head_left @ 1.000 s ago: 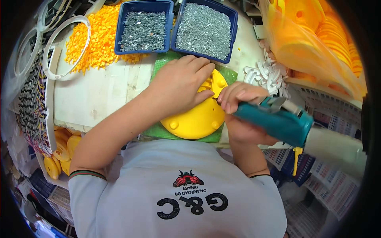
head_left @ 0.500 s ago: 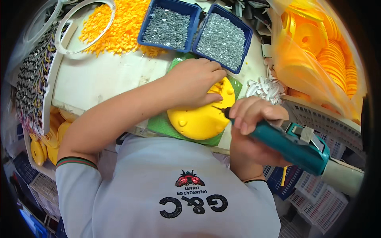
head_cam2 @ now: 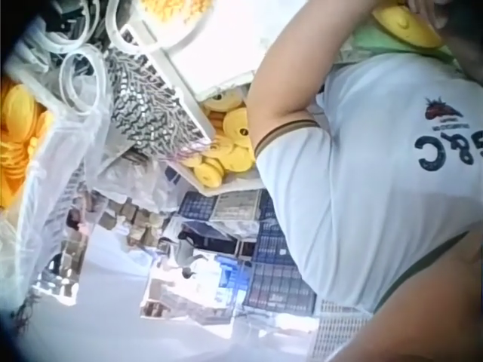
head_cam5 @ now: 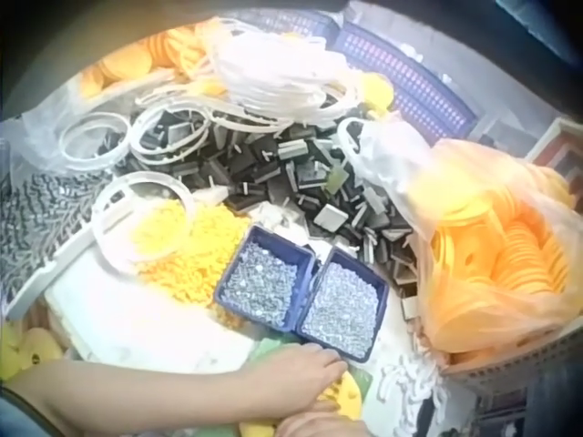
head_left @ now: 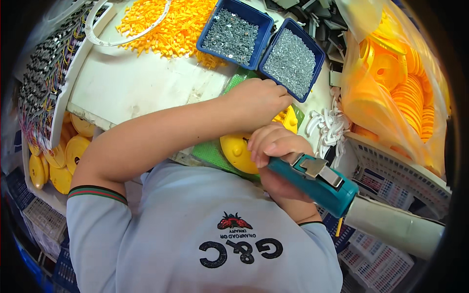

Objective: The person assembles small mechanical toy components, including plastic housings, screws, wires, and yellow wheels, at a workbench. They use an electric screwdriver, a hot glue gun, and tweezers to put the parts together.

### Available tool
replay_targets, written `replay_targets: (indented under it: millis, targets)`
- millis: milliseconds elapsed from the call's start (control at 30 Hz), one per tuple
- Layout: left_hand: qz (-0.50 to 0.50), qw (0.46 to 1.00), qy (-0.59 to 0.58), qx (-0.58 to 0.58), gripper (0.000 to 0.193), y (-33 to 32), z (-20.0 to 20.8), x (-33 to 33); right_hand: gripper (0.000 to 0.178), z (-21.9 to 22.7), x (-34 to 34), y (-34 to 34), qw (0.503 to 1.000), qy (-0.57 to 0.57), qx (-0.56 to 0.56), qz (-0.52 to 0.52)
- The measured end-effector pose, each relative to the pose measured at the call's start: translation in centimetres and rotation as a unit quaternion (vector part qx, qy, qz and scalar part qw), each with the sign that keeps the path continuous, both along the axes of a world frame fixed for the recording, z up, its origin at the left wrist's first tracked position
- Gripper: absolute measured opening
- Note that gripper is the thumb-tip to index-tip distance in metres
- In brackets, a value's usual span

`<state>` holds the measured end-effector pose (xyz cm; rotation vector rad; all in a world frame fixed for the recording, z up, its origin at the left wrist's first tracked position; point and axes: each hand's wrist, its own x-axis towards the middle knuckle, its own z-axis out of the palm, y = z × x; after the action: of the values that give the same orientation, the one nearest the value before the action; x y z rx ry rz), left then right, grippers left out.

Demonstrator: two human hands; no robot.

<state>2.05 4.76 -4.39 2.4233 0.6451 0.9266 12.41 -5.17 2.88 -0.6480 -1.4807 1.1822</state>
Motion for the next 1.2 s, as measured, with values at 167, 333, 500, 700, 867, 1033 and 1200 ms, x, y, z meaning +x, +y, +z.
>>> replay_targets:
  millis: [167,333,500,700,867,1033,1200]
  targets:
    - [0.001,1.0,-0.004,-0.021,0.036,-0.2,0.3,-0.2,0.009,0.2,0.0,0.1,1.0,0.01,0.023,0.01]
    - [0.068,0.993,-0.056,-0.077,0.043,-1.6,0.8,-4.4,0.085,4.3,3.0,1.7,0.997,0.044,0.047,0.031]
    - [0.211,0.964,-0.059,-0.152,0.053,-6.4,0.9,-7.6,0.098,2.7,1.3,5.5,0.993,0.115,0.005,-0.004]
    - [0.261,0.932,-0.12,-0.219,0.061,-7.4,0.0,-6.2,0.089,1.1,-0.9,5.6,0.987,0.124,-0.04,0.093]
    - [0.267,0.924,-0.141,-0.236,0.066,-7.5,-0.5,-6.0,0.087,-0.8,-1.4,6.6,0.992,0.073,0.018,0.101]
    - [0.272,0.927,-0.143,-0.213,0.067,-7.6,-0.5,-5.6,0.085,-0.6,-1.4,6.4,0.991,0.072,0.003,0.11]
    - [0.25,0.937,-0.095,-0.226,0.063,-6.9,0.7,-6.3,0.085,0.0,-0.3,6.5,0.984,0.105,-0.047,0.135]
